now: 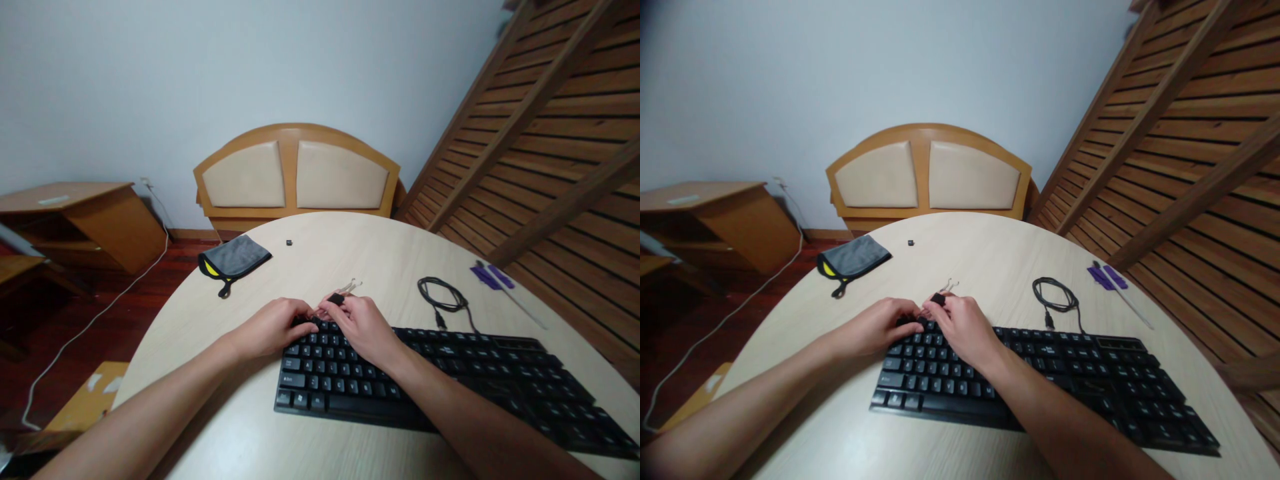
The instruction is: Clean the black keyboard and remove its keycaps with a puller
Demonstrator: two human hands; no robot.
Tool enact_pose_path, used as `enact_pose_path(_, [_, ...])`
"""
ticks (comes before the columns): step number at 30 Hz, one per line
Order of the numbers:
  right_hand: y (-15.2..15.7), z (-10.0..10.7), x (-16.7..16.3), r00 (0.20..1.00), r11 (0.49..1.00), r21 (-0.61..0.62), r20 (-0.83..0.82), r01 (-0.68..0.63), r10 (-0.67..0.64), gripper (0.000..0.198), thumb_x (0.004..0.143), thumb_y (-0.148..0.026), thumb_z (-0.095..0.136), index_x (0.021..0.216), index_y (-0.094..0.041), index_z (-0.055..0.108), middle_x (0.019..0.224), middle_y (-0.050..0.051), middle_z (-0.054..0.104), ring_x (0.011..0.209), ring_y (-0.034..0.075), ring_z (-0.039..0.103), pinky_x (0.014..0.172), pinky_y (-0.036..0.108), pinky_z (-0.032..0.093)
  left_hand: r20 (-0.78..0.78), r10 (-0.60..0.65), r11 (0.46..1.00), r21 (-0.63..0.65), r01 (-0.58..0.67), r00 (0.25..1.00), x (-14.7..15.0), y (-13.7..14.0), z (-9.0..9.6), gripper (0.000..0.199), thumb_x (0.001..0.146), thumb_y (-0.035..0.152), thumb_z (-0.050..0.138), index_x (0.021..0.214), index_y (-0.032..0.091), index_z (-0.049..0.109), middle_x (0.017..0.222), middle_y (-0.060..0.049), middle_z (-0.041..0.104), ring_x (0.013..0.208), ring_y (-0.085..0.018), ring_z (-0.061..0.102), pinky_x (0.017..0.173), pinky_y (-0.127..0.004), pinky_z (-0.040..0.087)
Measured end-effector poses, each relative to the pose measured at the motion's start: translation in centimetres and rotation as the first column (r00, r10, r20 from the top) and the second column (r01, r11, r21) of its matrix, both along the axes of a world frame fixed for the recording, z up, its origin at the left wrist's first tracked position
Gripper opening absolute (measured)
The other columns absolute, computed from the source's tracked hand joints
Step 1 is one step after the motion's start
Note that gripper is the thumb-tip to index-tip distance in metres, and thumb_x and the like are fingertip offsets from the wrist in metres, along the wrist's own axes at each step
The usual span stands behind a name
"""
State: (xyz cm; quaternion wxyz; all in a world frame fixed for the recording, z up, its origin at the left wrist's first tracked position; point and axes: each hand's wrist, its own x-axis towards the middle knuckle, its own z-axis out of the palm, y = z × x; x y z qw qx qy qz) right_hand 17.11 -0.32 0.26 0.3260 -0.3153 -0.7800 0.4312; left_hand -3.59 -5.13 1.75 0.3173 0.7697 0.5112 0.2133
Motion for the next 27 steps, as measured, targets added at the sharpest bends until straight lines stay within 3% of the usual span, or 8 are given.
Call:
enact_pose_path(5, [0.4,-0.5,-0.1,0.994,0.995,-0.044,-0.062,0.092,-0.095,0.034,0.099,-0.045,0.054,0.093,-0.019,0.074,0.094,0.008,0.078,0.089,0.022,0.075,0.078,0.032,0.060,0.267,0.090,0.983,-0.176,-0.043,0.959,0.0,0.4,-1.6,0.028,0.091,0.039,0.063,0.099,0.014,0.073,0.093,-0.008,0.076,0.080,-0.019,0.066,0.074,-0.032,0.051])
enact_pose_path(8, [0.7,-0.6,-0.2,0.979,0.983,-0.103,-0.118,0.152,-0.164,0.032,0.098,-0.047,0.055,0.097,-0.019,0.072,0.094,0.009,0.078,0.092,0.023,0.075,0.081,0.035,0.061,0.298,0.136,0.980,-0.183,-0.084,0.945,0.0,0.8,-2.2,0.030,0.093,0.039,0.061,0.103,0.014,0.074,0.096,-0.009,0.077,0.081,-0.020,0.066,0.073,-0.033,0.051])
enact_pose_path(11, [1.0,-0.8,-0.2,0.974,0.977,-0.135,-0.132,0.165,-0.183,0.032,0.097,-0.048,0.057,0.097,-0.019,0.071,0.094,0.010,0.078,0.091,0.023,0.076,0.081,0.036,0.062,0.146,0.163,0.987,-0.013,-0.163,0.976,-0.4,1.1,-2.0,0.029,0.097,0.038,0.057,0.106,0.017,0.075,0.099,-0.009,0.077,0.086,-0.022,0.066,0.080,-0.037,0.050])
enact_pose_path(15, [1.1,-1.0,-0.3,0.976,0.977,-0.156,-0.141,0.143,-0.165,0.033,0.097,-0.049,0.057,0.097,-0.018,0.070,0.094,0.011,0.078,0.088,0.023,0.076,0.079,0.036,0.063,-0.132,0.197,0.960,0.225,-0.164,0.972,-1.0,1.4,-1.4,0.027,0.099,0.034,0.055,0.099,0.021,0.078,0.098,-0.010,0.073,0.094,-0.025,0.063,0.088,-0.040,0.047])
enact_pose_path(22, [1.0,-1.1,-0.4,0.980,0.978,-0.157,-0.125,0.134,-0.155,0.033,0.097,-0.049,0.057,0.095,-0.018,0.070,0.096,0.011,0.078,0.086,0.022,0.076,0.081,0.037,0.062,-0.256,0.211,0.949,0.286,-0.135,0.943,-0.9,1.4,-1.4,0.033,0.102,0.032,0.049,0.092,0.020,0.078,0.102,-0.010,0.069,0.099,-0.026,0.059,0.092,-0.041,0.045])
enact_pose_path(27, [1.0,-1.3,-0.4,0.981,0.980,-0.149,-0.124,0.132,-0.151,0.032,0.098,-0.047,0.057,0.096,-0.018,0.070,0.096,0.011,0.078,0.086,0.021,0.076,0.081,0.037,0.062,-0.246,0.237,0.941,0.299,-0.158,0.940,-1.0,1.4,-1.7,0.028,0.102,0.031,0.051,0.108,0.020,0.076,0.110,-0.011,0.068,0.105,-0.028,0.058,0.097,-0.044,0.045])
